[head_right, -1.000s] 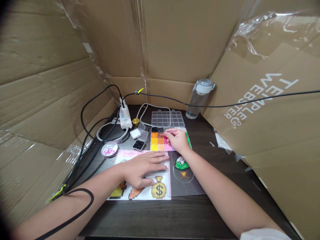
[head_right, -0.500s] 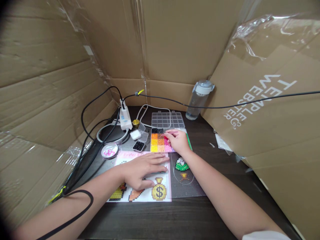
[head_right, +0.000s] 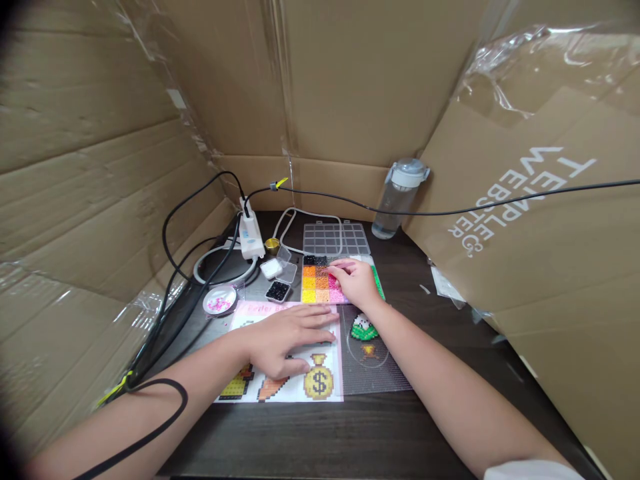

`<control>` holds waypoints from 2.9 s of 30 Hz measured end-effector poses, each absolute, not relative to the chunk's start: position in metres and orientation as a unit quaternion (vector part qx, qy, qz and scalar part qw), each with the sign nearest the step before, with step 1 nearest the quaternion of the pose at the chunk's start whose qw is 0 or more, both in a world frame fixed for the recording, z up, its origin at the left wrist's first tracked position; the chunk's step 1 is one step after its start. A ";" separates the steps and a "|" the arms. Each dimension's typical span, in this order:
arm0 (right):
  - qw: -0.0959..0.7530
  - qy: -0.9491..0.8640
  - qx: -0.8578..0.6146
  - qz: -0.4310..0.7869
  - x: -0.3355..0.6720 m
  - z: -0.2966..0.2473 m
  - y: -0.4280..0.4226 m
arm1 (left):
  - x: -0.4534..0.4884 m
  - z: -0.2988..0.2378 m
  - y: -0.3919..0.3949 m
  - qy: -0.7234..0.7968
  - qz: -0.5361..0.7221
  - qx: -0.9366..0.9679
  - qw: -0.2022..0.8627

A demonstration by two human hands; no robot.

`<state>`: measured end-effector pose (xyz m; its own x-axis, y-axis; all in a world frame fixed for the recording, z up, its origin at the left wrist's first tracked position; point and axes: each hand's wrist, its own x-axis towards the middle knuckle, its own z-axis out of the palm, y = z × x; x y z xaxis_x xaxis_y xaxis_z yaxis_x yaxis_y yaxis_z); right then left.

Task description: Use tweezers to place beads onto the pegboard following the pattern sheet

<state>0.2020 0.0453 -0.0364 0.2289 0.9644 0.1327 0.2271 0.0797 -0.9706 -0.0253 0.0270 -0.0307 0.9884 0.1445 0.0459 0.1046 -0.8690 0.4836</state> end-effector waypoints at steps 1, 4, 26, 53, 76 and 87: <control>0.527 -0.513 -0.581 0.350 0.202 -0.037 0.045 | -0.025 -0.030 0.027 0.066 0.039 0.965 0.249; 0.528 -0.513 -0.580 0.348 0.202 -0.037 0.045 | -0.025 -0.030 0.027 0.067 0.036 0.964 0.253; 0.519 -0.522 -0.580 0.348 0.203 -0.040 0.046 | -0.024 -0.029 0.027 0.068 0.037 0.965 0.251; 0.541 -0.510 -0.585 0.326 0.204 -0.030 0.041 | -0.024 -0.030 0.027 0.065 0.037 0.967 0.245; 0.586 -0.463 -0.576 0.332 0.264 -0.008 -0.110 | -0.017 -0.035 0.033 0.046 0.026 0.976 0.210; 0.608 -0.393 -0.616 0.310 0.284 -0.056 -0.129 | -0.018 -0.033 0.033 0.041 0.038 0.976 0.213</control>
<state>0.2841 -0.1287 -0.0562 0.4986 0.8615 0.0960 0.1064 0.0491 -0.9931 -0.0182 0.0326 -0.0325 0.9937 0.0966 0.0572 0.0641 -0.9062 0.4179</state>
